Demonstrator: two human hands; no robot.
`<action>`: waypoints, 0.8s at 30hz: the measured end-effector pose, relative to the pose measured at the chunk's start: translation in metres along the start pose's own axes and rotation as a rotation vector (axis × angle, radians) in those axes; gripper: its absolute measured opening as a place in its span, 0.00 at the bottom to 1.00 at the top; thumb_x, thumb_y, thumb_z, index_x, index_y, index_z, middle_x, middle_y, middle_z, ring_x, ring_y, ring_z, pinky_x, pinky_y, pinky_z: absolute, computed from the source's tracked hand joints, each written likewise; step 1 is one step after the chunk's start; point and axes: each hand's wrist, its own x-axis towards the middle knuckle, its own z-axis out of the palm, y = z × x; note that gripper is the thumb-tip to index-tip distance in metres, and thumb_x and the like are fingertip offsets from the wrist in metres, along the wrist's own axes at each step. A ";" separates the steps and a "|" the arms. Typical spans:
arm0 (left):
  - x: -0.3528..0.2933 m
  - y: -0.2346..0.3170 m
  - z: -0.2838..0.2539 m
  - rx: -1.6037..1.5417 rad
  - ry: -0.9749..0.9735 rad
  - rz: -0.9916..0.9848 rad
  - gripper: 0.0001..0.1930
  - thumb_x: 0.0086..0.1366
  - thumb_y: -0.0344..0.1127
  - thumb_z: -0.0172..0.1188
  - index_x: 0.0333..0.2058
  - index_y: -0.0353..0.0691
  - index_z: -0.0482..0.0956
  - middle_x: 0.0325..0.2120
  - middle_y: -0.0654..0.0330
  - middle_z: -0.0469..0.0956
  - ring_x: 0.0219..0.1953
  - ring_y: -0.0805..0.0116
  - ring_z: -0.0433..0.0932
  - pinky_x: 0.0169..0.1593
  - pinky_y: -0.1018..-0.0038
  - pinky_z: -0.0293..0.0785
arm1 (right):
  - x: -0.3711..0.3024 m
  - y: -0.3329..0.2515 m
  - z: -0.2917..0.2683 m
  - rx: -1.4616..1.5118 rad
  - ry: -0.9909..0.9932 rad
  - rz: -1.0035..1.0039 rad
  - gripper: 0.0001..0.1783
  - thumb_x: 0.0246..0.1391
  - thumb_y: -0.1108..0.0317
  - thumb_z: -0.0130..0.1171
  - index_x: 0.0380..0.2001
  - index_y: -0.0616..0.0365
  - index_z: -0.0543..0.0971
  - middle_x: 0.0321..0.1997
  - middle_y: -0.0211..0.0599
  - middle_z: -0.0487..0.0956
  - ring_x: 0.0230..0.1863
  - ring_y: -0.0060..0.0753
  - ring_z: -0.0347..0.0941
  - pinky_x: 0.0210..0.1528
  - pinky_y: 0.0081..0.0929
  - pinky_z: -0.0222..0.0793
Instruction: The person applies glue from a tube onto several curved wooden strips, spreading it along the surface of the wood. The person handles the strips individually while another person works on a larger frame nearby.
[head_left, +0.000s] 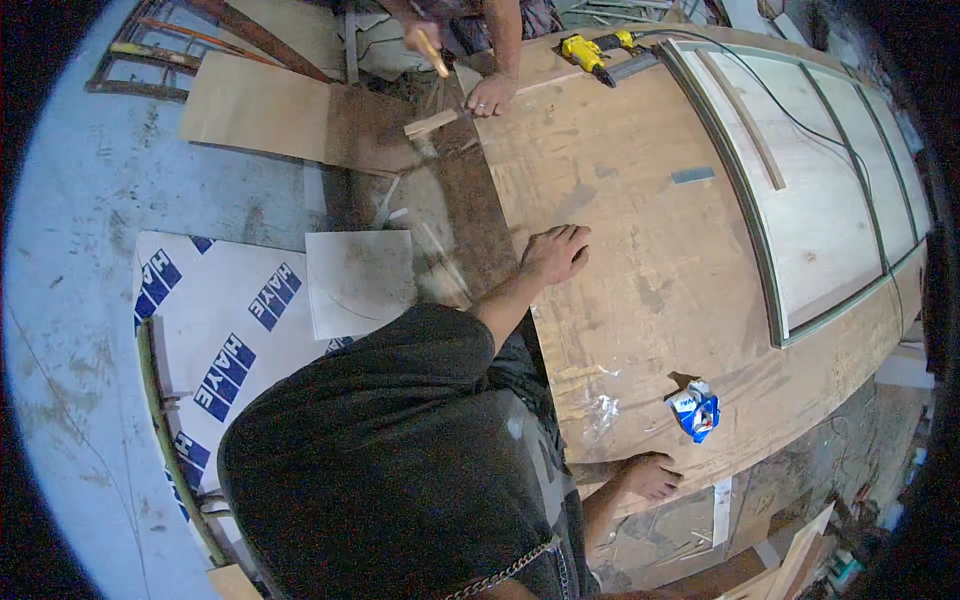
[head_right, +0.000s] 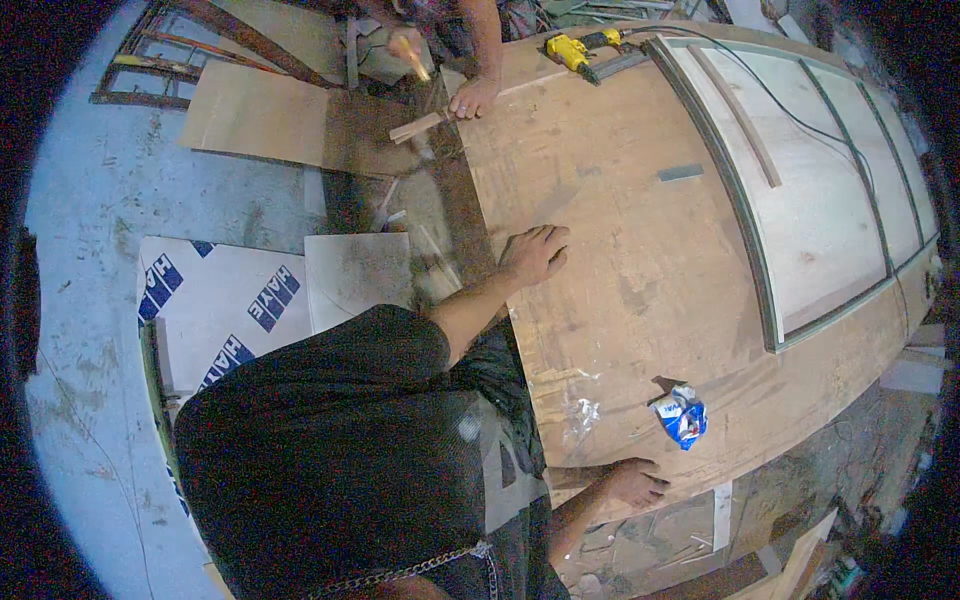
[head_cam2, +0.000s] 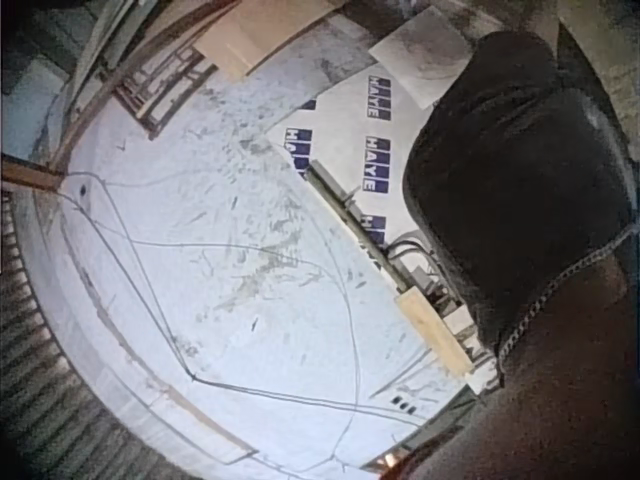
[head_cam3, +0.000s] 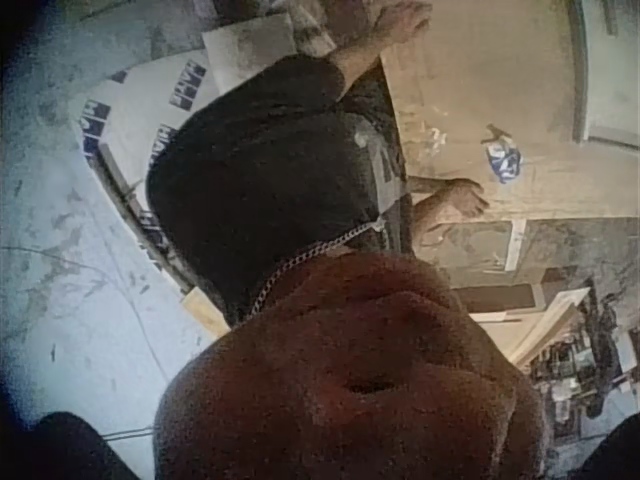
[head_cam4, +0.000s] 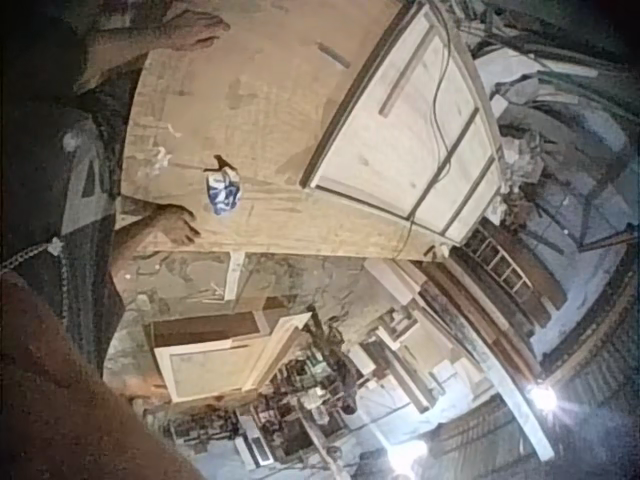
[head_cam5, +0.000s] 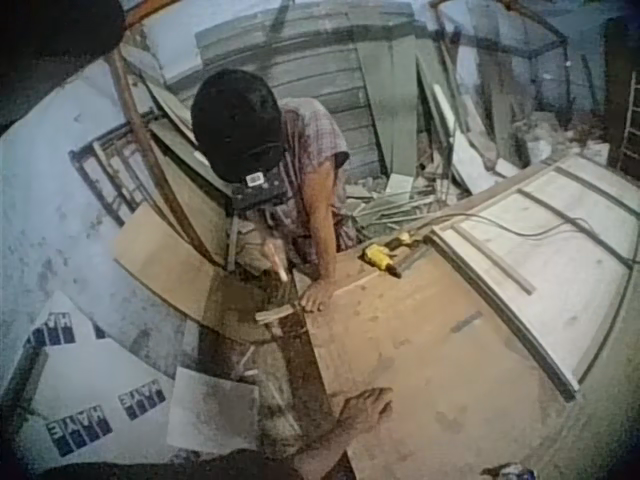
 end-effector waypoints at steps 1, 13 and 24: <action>0.000 0.000 -0.001 0.001 0.000 -0.001 0.16 0.62 0.43 0.49 0.47 0.44 0.66 0.39 0.53 0.74 0.42 0.53 0.76 0.42 0.57 0.74 | -0.001 0.000 0.001 0.000 -0.001 -0.001 0.31 0.59 0.46 0.38 0.55 0.59 0.64 0.53 0.52 0.66 0.52 0.54 0.63 0.51 0.51 0.59; 0.002 0.002 -0.005 -0.003 -0.035 0.011 0.16 0.62 0.42 0.49 0.46 0.43 0.66 0.38 0.52 0.74 0.41 0.52 0.76 0.40 0.58 0.75 | -0.001 -0.003 -0.001 -0.030 0.043 0.003 0.31 0.59 0.46 0.37 0.56 0.57 0.64 0.56 0.53 0.65 0.52 0.54 0.64 0.51 0.50 0.59; 0.001 0.001 -0.002 0.026 -0.047 -0.026 0.16 0.63 0.43 0.49 0.47 0.43 0.66 0.38 0.53 0.75 0.40 0.53 0.76 0.39 0.57 0.74 | 0.000 -0.002 0.001 -0.085 0.068 -0.021 0.30 0.58 0.46 0.37 0.55 0.56 0.66 0.52 0.50 0.67 0.47 0.53 0.67 0.48 0.50 0.60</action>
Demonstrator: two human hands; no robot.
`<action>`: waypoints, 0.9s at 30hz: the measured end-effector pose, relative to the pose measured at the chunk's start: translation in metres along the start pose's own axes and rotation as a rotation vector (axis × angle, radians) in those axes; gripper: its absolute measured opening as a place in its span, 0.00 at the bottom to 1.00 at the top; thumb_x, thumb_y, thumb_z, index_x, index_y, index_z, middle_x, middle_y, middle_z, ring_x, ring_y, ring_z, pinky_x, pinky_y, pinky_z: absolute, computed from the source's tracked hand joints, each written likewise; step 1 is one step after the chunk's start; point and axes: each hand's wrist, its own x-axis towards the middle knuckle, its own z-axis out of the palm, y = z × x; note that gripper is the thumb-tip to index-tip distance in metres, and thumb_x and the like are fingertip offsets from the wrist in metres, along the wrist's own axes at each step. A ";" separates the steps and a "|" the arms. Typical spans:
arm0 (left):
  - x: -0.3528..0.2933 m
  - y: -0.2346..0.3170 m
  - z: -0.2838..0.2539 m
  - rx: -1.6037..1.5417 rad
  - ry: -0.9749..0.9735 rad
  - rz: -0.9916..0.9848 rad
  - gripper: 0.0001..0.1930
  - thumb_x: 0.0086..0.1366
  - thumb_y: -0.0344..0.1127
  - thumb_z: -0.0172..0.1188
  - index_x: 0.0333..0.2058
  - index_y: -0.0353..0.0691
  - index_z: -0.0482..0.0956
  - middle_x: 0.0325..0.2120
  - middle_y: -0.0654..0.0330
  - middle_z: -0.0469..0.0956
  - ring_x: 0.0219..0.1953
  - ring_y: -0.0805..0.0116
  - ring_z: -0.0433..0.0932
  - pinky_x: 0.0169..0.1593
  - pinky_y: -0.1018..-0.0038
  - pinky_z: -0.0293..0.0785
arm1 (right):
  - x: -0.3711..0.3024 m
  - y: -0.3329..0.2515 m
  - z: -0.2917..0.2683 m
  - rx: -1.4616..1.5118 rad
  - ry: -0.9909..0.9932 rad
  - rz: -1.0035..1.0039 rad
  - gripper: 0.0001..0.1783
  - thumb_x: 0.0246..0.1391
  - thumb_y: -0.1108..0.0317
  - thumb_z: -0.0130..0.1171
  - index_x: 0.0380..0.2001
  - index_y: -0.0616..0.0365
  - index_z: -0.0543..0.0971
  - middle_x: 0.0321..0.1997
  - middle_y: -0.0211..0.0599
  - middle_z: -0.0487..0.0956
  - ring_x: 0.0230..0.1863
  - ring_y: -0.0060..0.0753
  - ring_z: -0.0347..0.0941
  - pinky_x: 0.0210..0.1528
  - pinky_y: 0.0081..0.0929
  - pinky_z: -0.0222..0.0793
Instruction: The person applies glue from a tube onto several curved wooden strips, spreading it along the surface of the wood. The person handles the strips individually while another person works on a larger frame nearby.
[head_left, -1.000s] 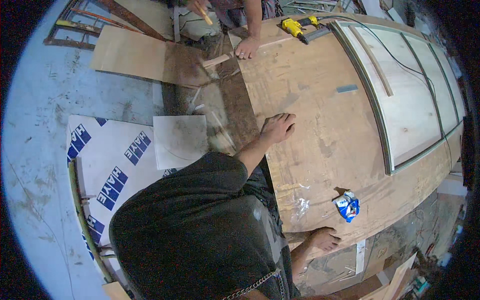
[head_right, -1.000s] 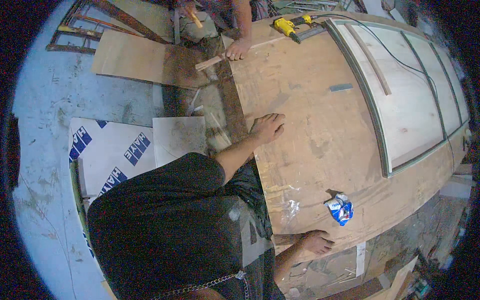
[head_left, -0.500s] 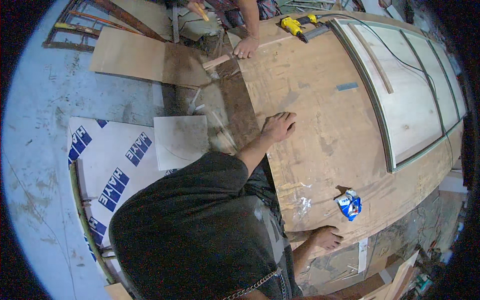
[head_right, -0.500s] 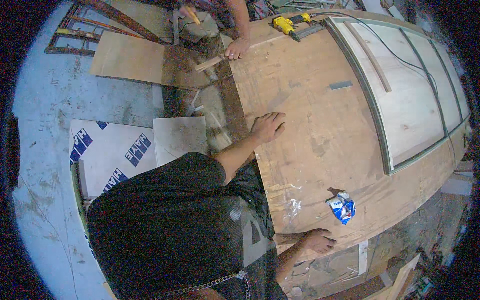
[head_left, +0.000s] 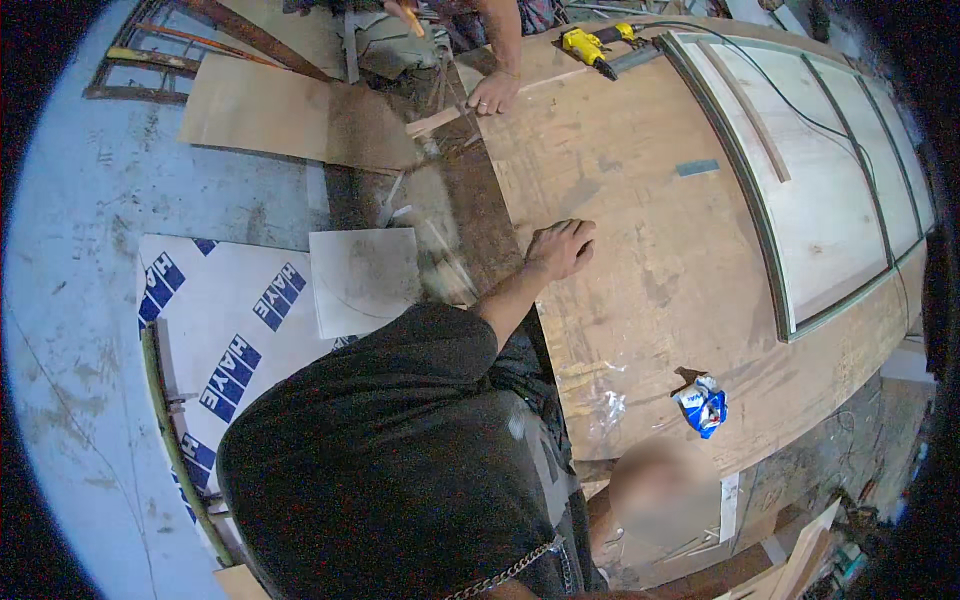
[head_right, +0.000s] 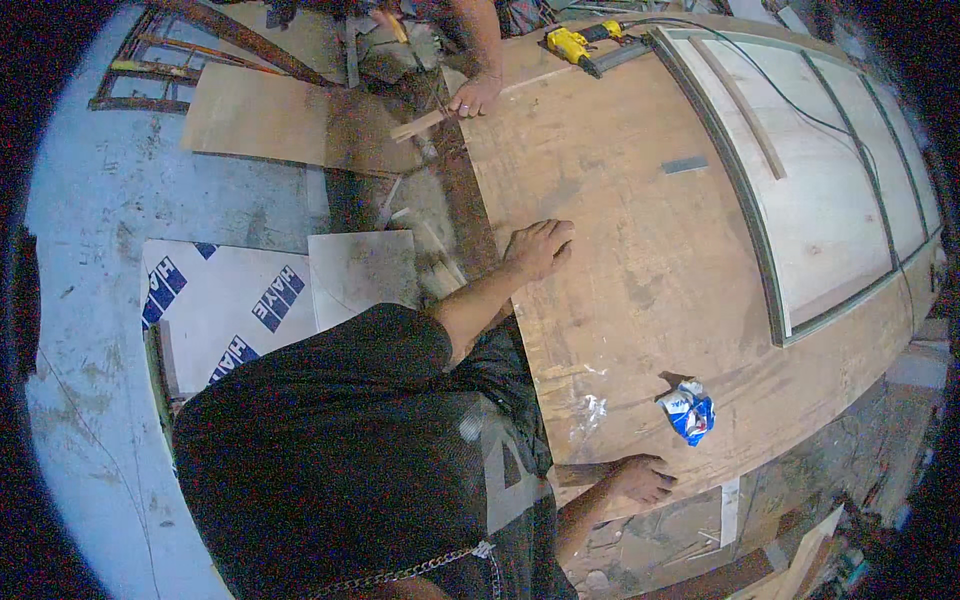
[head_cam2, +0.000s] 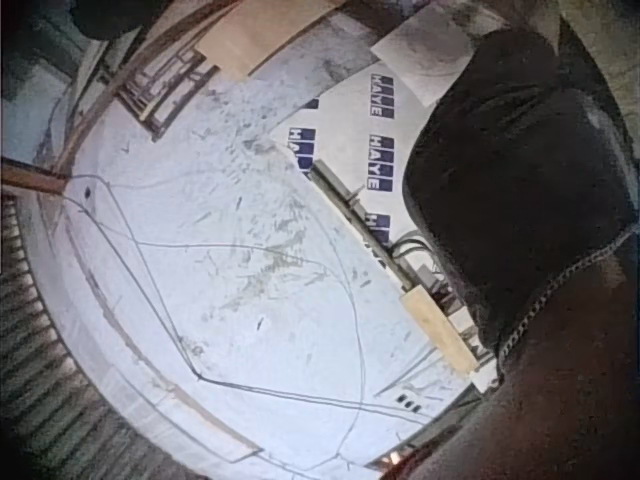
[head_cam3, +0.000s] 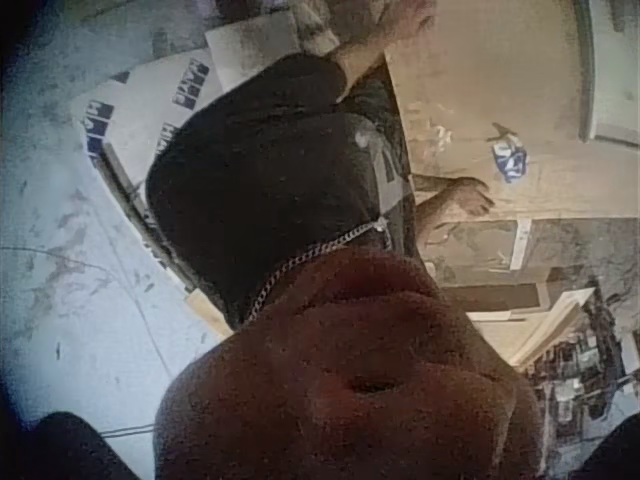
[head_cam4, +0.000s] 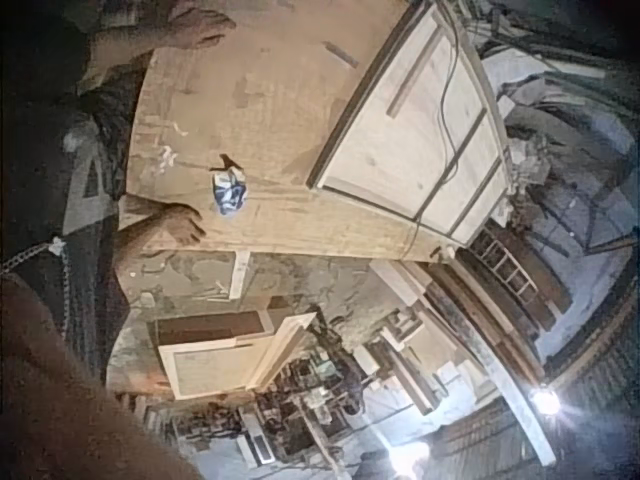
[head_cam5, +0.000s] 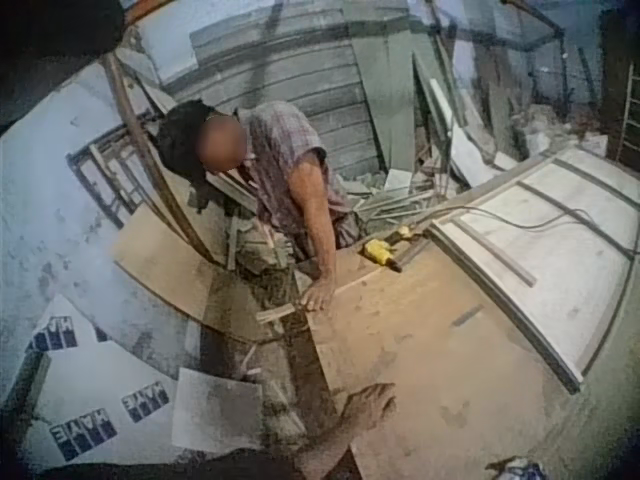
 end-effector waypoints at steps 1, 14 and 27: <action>0.000 -0.001 0.001 0.000 0.001 -0.001 0.16 0.63 0.43 0.49 0.47 0.43 0.66 0.38 0.53 0.75 0.40 0.53 0.76 0.39 0.57 0.74 | -0.001 -0.001 -0.002 0.000 0.000 -0.001 0.30 0.58 0.46 0.37 0.55 0.56 0.66 0.52 0.50 0.67 0.47 0.53 0.67 0.48 0.50 0.60; 0.001 -0.001 -0.004 -0.030 -0.038 -0.018 0.17 0.62 0.43 0.50 0.47 0.43 0.68 0.39 0.51 0.74 0.41 0.52 0.76 0.41 0.58 0.73 | -0.004 -0.003 -0.001 0.023 0.051 0.002 0.30 0.57 0.46 0.40 0.53 0.56 0.67 0.47 0.46 0.68 0.46 0.50 0.66 0.46 0.48 0.61; 0.001 0.001 -0.003 -0.030 0.058 0.053 0.17 0.60 0.41 0.52 0.46 0.41 0.68 0.36 0.50 0.75 0.36 0.51 0.77 0.38 0.60 0.75 | 0.002 0.008 0.023 -0.032 0.131 -0.010 0.28 0.57 0.43 0.37 0.51 0.51 0.69 0.44 0.40 0.70 0.43 0.46 0.67 0.44 0.46 0.61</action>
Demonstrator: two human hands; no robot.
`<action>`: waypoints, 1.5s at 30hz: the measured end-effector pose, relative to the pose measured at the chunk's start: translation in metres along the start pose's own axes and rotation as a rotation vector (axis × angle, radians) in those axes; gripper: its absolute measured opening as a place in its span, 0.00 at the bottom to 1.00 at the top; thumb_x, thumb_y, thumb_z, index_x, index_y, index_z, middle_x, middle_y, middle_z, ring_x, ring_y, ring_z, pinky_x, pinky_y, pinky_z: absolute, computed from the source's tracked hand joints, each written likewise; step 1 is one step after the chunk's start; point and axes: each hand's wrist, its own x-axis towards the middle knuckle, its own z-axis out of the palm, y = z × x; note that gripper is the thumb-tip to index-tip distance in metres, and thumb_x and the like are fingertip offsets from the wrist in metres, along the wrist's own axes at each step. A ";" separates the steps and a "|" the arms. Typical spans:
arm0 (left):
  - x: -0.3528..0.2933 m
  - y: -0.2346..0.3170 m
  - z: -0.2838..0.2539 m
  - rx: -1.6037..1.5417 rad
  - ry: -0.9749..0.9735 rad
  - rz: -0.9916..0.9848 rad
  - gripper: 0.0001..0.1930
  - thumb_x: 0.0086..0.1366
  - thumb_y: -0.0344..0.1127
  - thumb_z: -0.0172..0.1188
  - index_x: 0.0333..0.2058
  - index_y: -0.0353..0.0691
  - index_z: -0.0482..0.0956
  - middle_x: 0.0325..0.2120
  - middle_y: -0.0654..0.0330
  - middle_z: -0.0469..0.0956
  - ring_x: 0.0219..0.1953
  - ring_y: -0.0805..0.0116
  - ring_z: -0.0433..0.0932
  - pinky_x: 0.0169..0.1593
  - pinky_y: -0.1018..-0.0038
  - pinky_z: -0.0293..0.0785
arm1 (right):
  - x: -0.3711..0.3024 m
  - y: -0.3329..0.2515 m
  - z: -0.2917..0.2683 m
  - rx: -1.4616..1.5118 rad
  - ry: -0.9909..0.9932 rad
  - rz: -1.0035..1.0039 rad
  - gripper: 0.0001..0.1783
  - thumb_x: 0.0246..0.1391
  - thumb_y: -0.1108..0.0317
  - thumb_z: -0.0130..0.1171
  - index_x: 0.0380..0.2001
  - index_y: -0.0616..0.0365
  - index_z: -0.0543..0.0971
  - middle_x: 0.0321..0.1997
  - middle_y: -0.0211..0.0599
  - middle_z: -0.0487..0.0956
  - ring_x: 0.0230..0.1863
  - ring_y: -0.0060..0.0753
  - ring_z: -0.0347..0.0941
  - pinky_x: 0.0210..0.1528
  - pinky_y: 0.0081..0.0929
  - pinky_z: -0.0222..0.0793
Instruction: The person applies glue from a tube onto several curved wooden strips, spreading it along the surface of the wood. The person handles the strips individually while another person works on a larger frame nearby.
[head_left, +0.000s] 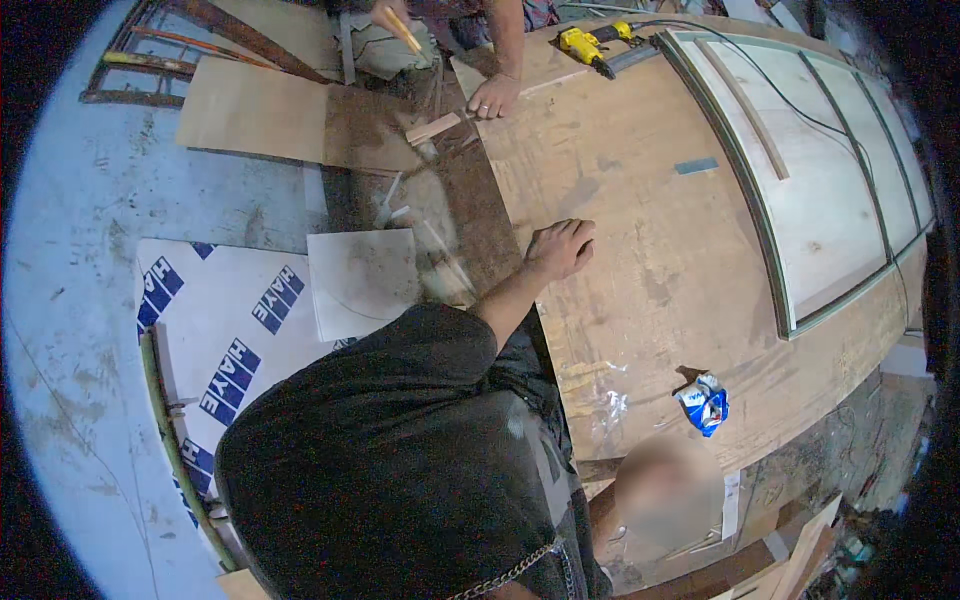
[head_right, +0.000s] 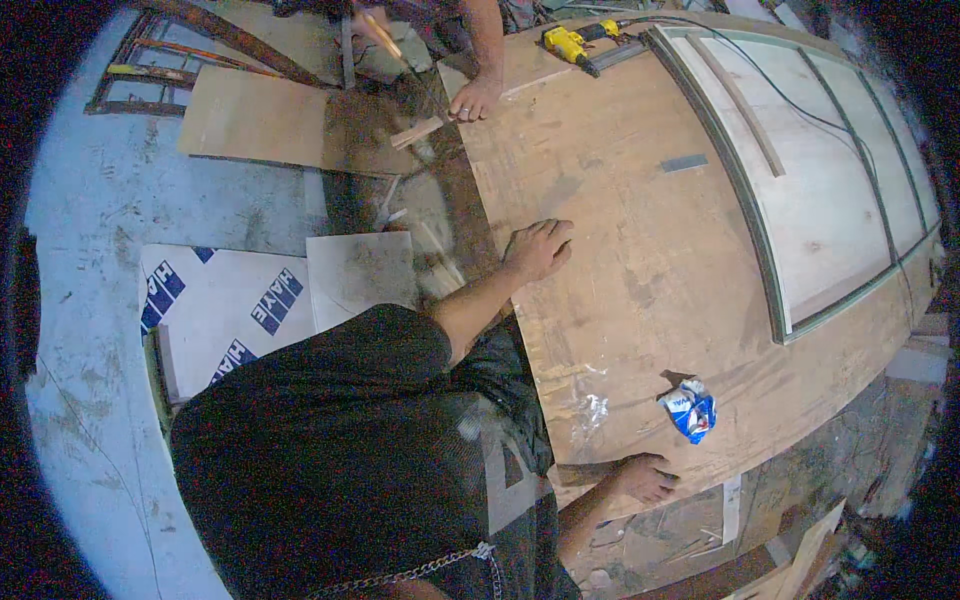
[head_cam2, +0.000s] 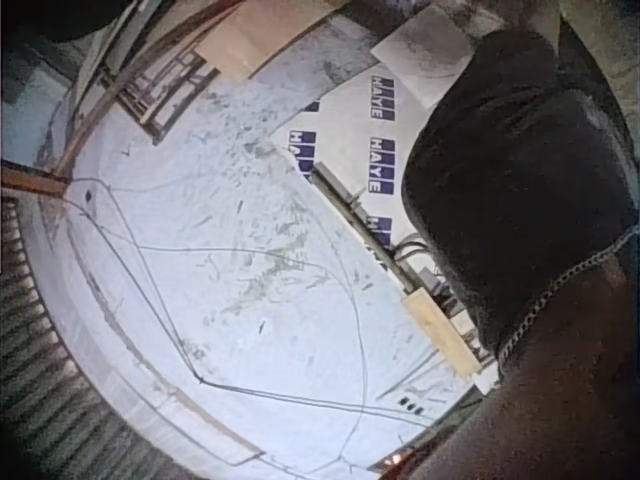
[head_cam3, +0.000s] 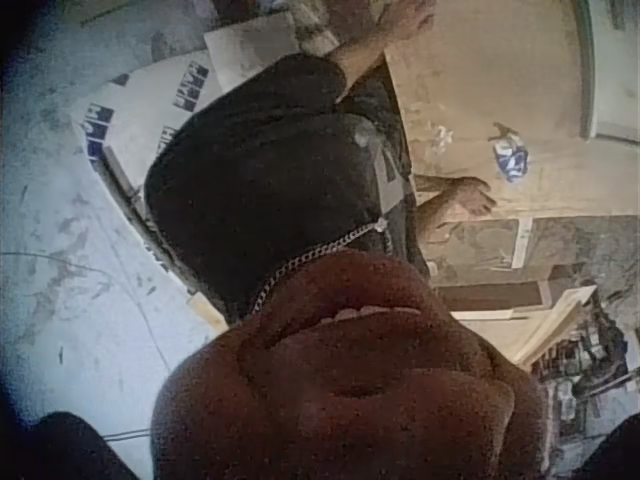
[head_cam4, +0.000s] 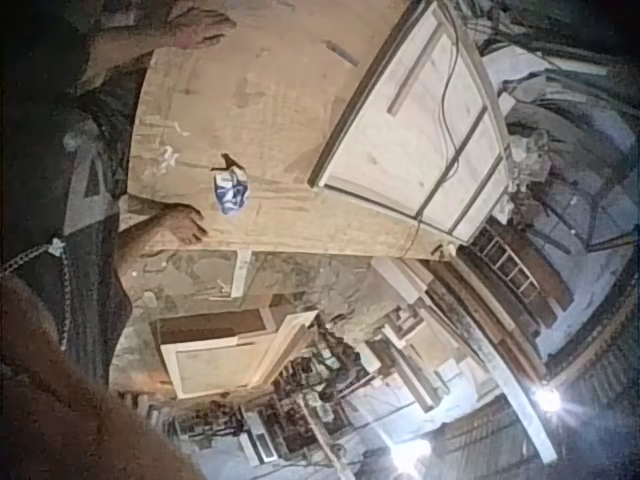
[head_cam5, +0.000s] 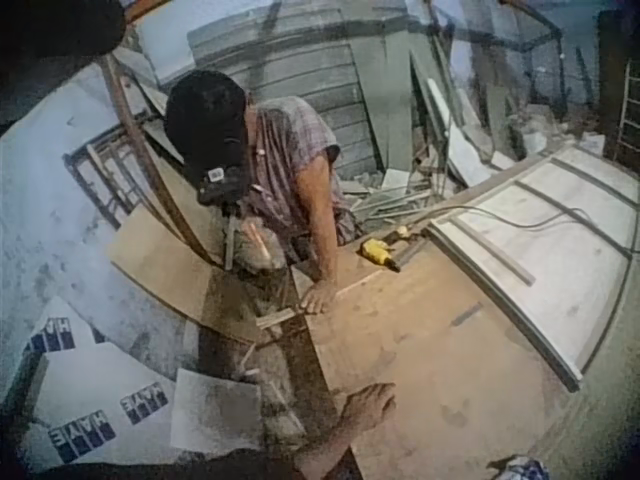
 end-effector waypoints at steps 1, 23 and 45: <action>0.000 -0.001 0.001 0.001 -0.001 0.001 0.17 0.60 0.41 0.52 0.46 0.41 0.68 0.36 0.50 0.75 0.36 0.51 0.77 0.38 0.60 0.75 | -0.001 -0.001 -0.004 0.000 -0.001 0.001 0.28 0.57 0.43 0.37 0.51 0.51 0.69 0.44 0.40 0.70 0.43 0.46 0.67 0.44 0.46 0.61; 0.002 0.006 -0.007 0.022 -0.101 -0.075 0.17 0.61 0.44 0.51 0.46 0.43 0.68 0.39 0.52 0.74 0.42 0.53 0.76 0.41 0.59 0.74 | 0.000 -0.007 -0.020 0.054 -0.084 0.035 0.30 0.58 0.44 0.36 0.53 0.55 0.67 0.49 0.47 0.68 0.48 0.50 0.66 0.46 0.47 0.61; 0.000 0.004 -0.003 -0.027 -0.016 -0.032 0.15 0.60 0.40 0.51 0.44 0.42 0.68 0.35 0.53 0.74 0.39 0.54 0.76 0.40 0.59 0.74 | -0.001 -0.003 -0.008 -0.020 0.048 0.004 0.27 0.58 0.45 0.38 0.50 0.52 0.69 0.44 0.40 0.70 0.45 0.44 0.67 0.44 0.43 0.62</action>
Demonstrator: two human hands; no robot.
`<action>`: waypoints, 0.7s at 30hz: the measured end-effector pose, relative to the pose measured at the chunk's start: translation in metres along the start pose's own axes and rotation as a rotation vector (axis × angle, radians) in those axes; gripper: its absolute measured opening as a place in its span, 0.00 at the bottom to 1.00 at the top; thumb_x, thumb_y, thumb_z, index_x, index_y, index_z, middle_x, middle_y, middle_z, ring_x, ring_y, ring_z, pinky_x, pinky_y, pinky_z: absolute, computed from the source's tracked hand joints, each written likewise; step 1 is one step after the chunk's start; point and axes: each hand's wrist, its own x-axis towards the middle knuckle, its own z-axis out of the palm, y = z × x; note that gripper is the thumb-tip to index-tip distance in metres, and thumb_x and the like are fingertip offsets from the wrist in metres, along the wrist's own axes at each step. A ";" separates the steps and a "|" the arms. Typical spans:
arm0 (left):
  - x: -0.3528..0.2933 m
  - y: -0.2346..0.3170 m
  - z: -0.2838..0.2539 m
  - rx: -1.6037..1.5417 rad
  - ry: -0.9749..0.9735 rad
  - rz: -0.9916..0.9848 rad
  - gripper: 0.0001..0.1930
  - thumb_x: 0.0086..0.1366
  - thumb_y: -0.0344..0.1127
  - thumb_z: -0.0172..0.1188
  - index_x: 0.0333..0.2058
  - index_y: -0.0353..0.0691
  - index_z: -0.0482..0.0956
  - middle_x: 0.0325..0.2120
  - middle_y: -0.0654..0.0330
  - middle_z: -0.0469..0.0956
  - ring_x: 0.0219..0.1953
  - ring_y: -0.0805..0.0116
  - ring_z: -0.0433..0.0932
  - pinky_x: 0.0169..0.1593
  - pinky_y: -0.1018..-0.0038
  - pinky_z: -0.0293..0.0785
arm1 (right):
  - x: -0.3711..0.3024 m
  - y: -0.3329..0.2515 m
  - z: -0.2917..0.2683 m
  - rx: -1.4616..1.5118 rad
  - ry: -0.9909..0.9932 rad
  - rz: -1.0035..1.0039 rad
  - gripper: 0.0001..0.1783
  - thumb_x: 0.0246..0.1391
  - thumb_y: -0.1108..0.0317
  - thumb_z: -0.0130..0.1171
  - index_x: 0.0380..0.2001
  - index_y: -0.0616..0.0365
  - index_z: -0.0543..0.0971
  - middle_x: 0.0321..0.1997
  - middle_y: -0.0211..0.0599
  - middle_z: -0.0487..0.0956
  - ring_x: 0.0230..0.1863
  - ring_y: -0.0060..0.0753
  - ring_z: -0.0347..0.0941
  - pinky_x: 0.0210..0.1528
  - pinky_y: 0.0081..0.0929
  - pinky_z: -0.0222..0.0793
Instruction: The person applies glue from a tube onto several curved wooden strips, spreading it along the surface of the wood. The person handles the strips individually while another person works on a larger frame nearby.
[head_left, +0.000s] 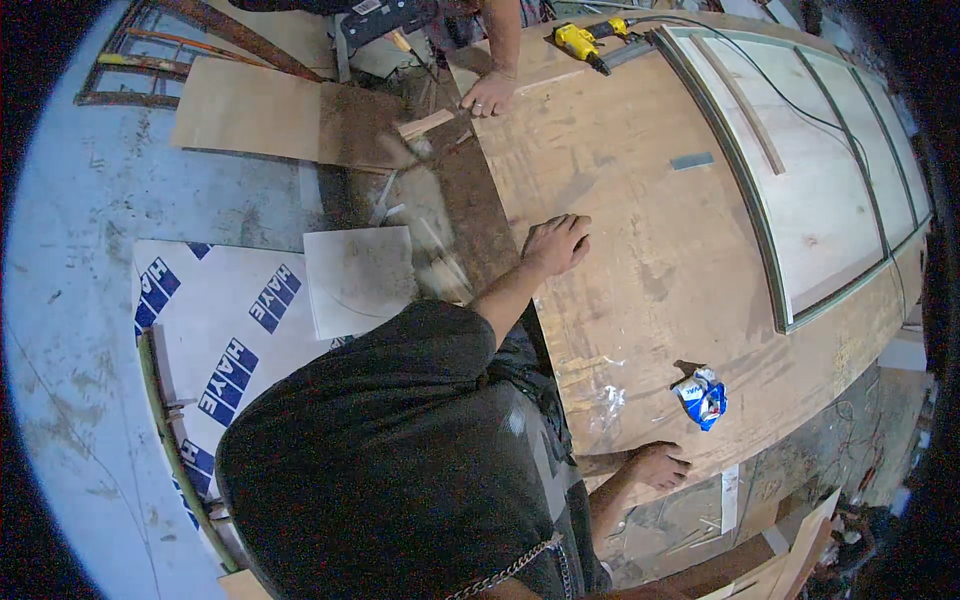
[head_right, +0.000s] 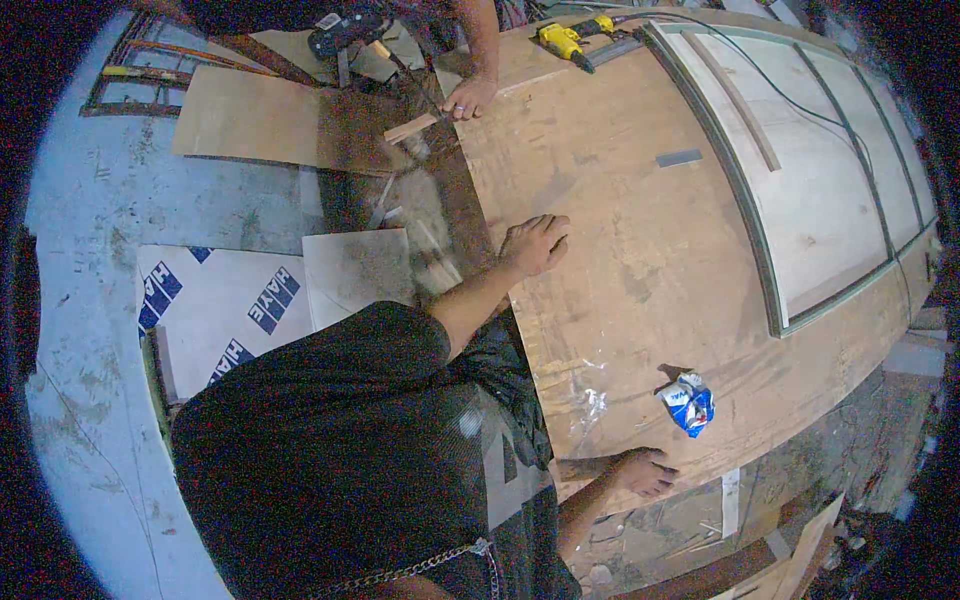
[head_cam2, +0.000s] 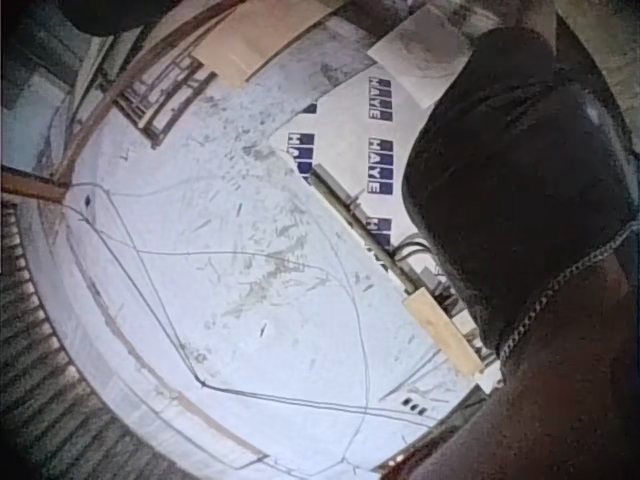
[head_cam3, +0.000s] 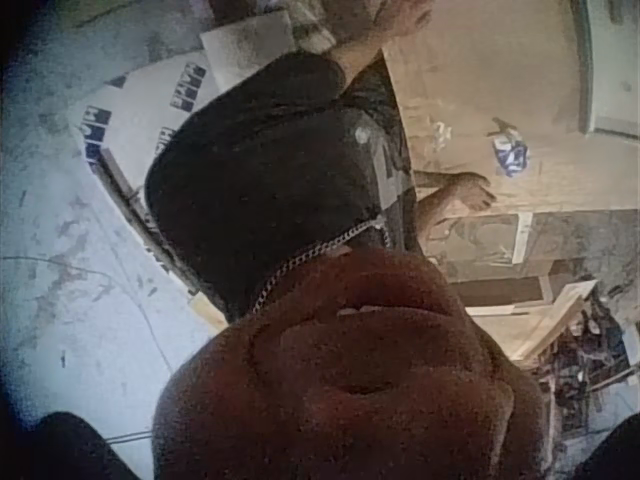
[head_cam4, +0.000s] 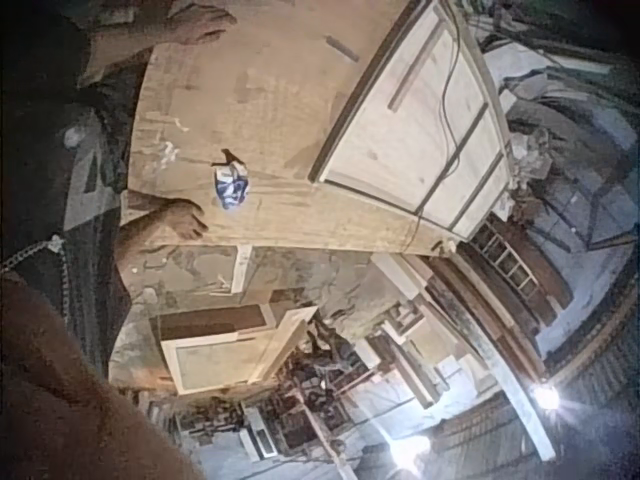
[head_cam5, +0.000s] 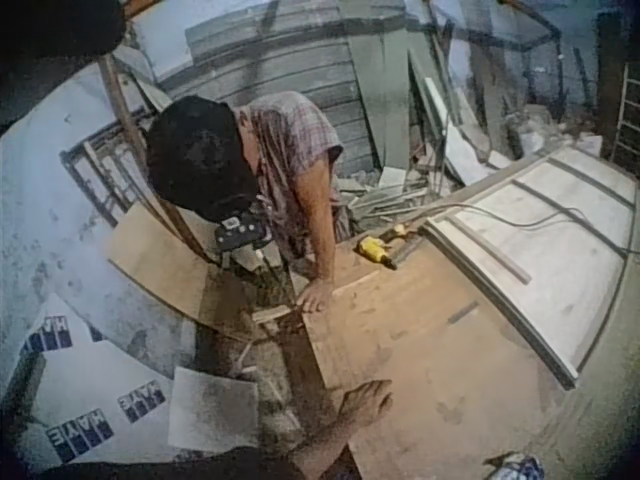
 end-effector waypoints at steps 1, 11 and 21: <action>0.000 -0.003 0.001 0.002 0.001 -0.005 0.15 0.60 0.40 0.51 0.44 0.42 0.68 0.35 0.53 0.74 0.39 0.54 0.76 0.40 0.59 0.74 | 0.000 -0.003 -0.003 0.002 -0.001 -0.005 0.27 0.58 0.45 0.38 0.50 0.52 0.69 0.44 0.40 0.70 0.45 0.44 0.67 0.44 0.43 0.62; 0.001 -0.002 0.000 0.031 -0.045 -0.015 0.17 0.62 0.43 0.50 0.47 0.41 0.69 0.40 0.52 0.75 0.42 0.54 0.77 0.42 0.61 0.74 | 0.002 -0.004 -0.013 0.041 -0.198 -0.003 0.32 0.59 0.46 0.36 0.56 0.59 0.65 0.54 0.51 0.67 0.51 0.53 0.65 0.49 0.48 0.60; 0.001 0.000 -0.003 0.051 -0.107 -0.047 0.19 0.61 0.44 0.51 0.49 0.42 0.68 0.42 0.52 0.73 0.44 0.53 0.76 0.43 0.59 0.74 | 0.000 -0.001 -0.005 0.040 -0.012 -0.032 0.29 0.57 0.45 0.39 0.52 0.56 0.68 0.45 0.45 0.70 0.44 0.49 0.68 0.44 0.46 0.63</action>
